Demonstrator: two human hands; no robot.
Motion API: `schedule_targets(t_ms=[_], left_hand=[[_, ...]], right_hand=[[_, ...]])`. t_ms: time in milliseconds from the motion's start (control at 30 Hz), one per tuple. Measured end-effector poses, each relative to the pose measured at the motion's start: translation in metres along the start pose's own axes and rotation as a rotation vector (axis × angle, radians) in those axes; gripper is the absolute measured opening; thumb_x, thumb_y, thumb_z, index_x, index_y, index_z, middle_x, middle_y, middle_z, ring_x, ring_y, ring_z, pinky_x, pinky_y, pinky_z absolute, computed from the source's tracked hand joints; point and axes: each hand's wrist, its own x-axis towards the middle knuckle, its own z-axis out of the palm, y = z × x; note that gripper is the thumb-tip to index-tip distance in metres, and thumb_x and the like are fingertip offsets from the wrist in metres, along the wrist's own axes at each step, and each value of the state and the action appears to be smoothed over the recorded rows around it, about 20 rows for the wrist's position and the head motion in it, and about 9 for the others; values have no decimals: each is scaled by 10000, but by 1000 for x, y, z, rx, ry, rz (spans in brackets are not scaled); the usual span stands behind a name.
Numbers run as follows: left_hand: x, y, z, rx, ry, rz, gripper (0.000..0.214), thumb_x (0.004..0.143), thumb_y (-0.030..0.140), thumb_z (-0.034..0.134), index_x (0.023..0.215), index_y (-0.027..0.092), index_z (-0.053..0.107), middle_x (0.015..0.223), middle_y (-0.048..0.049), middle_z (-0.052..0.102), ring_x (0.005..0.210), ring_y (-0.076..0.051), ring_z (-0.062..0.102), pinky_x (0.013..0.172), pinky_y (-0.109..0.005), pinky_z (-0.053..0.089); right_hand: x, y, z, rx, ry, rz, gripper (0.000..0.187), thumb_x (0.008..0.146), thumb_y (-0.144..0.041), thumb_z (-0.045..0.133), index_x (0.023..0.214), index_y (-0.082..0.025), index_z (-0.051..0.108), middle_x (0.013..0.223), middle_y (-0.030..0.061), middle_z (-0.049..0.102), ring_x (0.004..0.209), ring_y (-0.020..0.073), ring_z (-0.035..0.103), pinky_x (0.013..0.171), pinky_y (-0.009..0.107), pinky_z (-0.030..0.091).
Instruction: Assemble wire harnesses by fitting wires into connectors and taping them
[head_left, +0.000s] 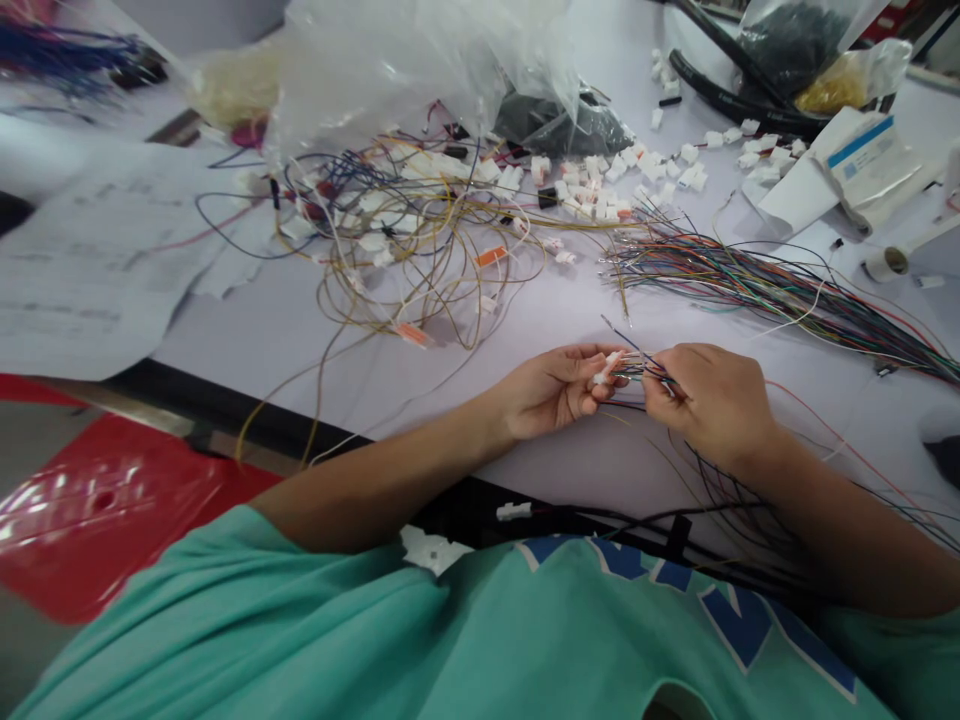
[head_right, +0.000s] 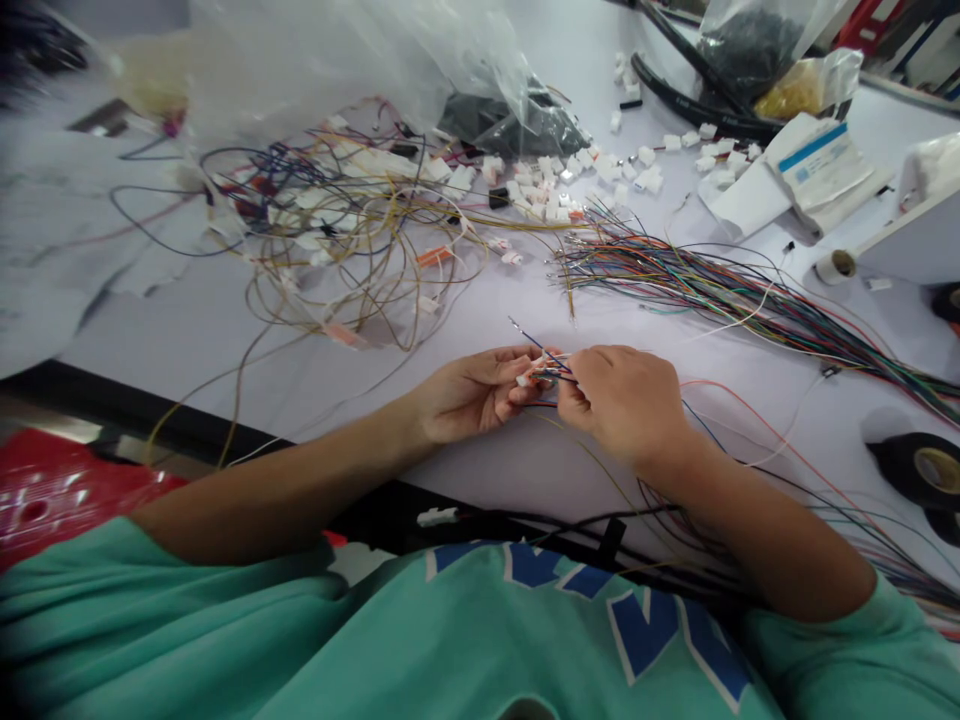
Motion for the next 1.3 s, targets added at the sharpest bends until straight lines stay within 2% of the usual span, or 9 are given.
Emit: schedule_targets(t_ms=[300,500,1000,1300], left_hand=[[1,-1,0,-6,13,15,275,849,9,317,802,59,583,575,-32,554,411,-63,531,358,-105,446],[2,-2,-1,-13,7,25,297,851,3,303,785,57,588,574,-28,549,418,-67,539,358,-111,453],[1,-5,0,48,32,77,177,803,-15,449,803,87,594,615,-15,593,445,-71,569,393,-124,478],[2,-5,0,43,37,69,197,819,-6,432,765,91,595,579,-10,585,440,-61,565,404,-108,479]], right_hand=[[2,-1,0,28,-60,60,219,756,-258,422,620,-175,572,587,39,607,558,134,501,502,246,218],[1,1,3,52,-63,42,239,778,-275,414,598,-181,540,556,13,568,520,115,456,492,236,199],[1,-5,4,-19,-87,124,248,826,-285,412,667,-182,571,607,36,621,543,130,507,472,250,157],[3,-7,2,-8,-164,132,250,844,-299,411,692,-184,574,646,46,633,590,150,538,481,261,163]])
